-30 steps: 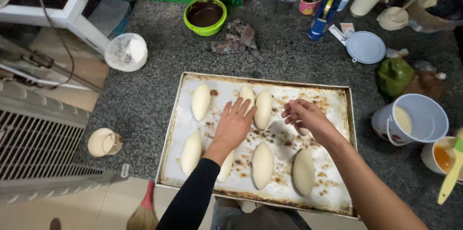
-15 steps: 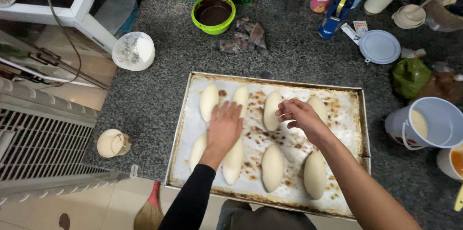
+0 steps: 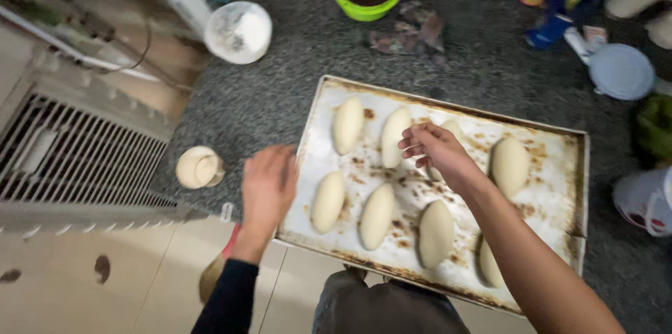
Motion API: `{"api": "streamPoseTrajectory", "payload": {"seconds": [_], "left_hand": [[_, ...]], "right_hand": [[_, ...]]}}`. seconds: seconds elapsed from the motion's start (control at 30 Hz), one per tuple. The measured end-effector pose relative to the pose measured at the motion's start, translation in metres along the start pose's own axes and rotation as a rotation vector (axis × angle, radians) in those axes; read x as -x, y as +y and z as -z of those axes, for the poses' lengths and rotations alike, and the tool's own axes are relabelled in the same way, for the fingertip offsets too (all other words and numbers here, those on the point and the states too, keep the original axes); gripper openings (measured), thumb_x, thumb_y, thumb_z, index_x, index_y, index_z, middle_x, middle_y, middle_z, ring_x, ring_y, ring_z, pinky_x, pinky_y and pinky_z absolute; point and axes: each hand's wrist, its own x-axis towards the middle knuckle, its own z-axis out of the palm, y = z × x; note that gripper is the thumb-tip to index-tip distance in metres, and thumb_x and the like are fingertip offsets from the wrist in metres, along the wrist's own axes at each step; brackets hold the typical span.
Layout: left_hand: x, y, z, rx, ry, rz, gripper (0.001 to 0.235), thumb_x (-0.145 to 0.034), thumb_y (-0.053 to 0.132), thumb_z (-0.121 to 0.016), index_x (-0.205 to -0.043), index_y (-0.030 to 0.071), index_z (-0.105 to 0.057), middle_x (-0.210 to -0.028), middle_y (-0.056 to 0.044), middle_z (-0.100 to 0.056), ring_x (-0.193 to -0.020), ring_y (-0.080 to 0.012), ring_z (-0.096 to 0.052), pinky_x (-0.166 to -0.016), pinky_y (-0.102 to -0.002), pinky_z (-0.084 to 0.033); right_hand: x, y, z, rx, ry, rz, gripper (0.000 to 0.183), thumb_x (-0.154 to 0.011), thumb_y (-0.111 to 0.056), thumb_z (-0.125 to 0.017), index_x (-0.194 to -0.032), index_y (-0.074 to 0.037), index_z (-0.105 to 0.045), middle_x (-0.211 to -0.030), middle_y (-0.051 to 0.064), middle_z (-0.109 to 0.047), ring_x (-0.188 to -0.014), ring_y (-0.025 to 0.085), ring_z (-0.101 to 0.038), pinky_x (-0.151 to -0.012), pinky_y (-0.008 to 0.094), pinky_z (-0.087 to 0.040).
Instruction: The person retrieves a cup of egg wash from a display fridge and brushes it onto crab-shaped dough pieces on a baking tray. They then sprinkle sesame seeds over the brushed dough, place the tray on a rack, and retrieve another tray with oval dough pieces to arrange them on the counter.
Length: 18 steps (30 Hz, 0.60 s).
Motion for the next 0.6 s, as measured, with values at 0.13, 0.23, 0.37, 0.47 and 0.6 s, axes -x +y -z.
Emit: {"api": "streamPoseTrajectory", "payload": {"seconds": [0.13,0.23,0.37,0.47,0.6], "left_hand": [[0.055,-0.036,0.047,0.007,0.042,0.439,0.015,-0.1,0.016,-0.063,-0.102,0.004,-0.07,-0.093,-0.014,-0.07,-0.076,-0.0307,-0.068,-0.071,-0.043,-0.054],[0.102,-0.063,0.059,-0.085,0.116,0.609,0.019,-0.101,0.021,-0.062,-0.097,0.004,-0.069,-0.088,-0.015,-0.072,-0.074,-0.0343,-0.07,-0.067,-0.046,-0.054],[0.154,-0.094,0.045,-0.117,0.038,0.9,0.025,-0.099,0.029,-0.063,-0.094,0.006,-0.071,-0.086,-0.016,-0.074,-0.078,-0.0377,-0.071,-0.07,-0.049,-0.054],[0.179,-0.126,0.024,-0.08,0.019,0.932,0.027,-0.097,0.031,-0.066,-0.099,0.005,-0.073,-0.085,-0.016,-0.075,-0.076,-0.036,-0.07,-0.066,-0.047,-0.054],[0.193,-0.161,-0.001,0.622,-0.024,1.331,0.032,-0.099,0.035,-0.059,-0.109,0.006,-0.067,-0.085,-0.006,-0.069,-0.059,-0.0179,-0.062,-0.047,-0.037,-0.048]], "right_hand": [[-0.007,-0.012,-0.047,0.04,-0.119,0.034,0.03,-0.104,-0.035,-0.05,-0.107,-0.01,-0.065,-0.098,0.004,-0.074,-0.084,0.013,-0.066,-0.072,0.031,-0.051],[-0.012,-0.014,-0.086,0.062,-0.197,0.015,0.029,-0.104,-0.035,-0.051,-0.106,-0.009,-0.065,-0.096,0.004,-0.072,-0.083,0.013,-0.066,-0.071,0.031,-0.05],[-0.011,-0.01,-0.122,0.112,-0.264,0.0,0.03,-0.103,-0.035,-0.05,-0.107,-0.009,-0.065,-0.096,0.003,-0.073,-0.082,0.013,-0.065,-0.07,0.031,-0.051],[-0.009,-0.005,-0.135,0.128,-0.297,-0.006,0.03,-0.103,-0.034,-0.051,-0.107,-0.008,-0.065,-0.096,0.004,-0.072,-0.082,0.014,-0.066,-0.069,0.031,-0.05],[-0.006,0.0,-0.138,0.156,-0.292,-0.03,0.031,-0.103,-0.034,-0.051,-0.108,-0.007,-0.065,-0.097,0.005,-0.072,-0.083,0.014,-0.067,-0.068,0.031,-0.05]]}}
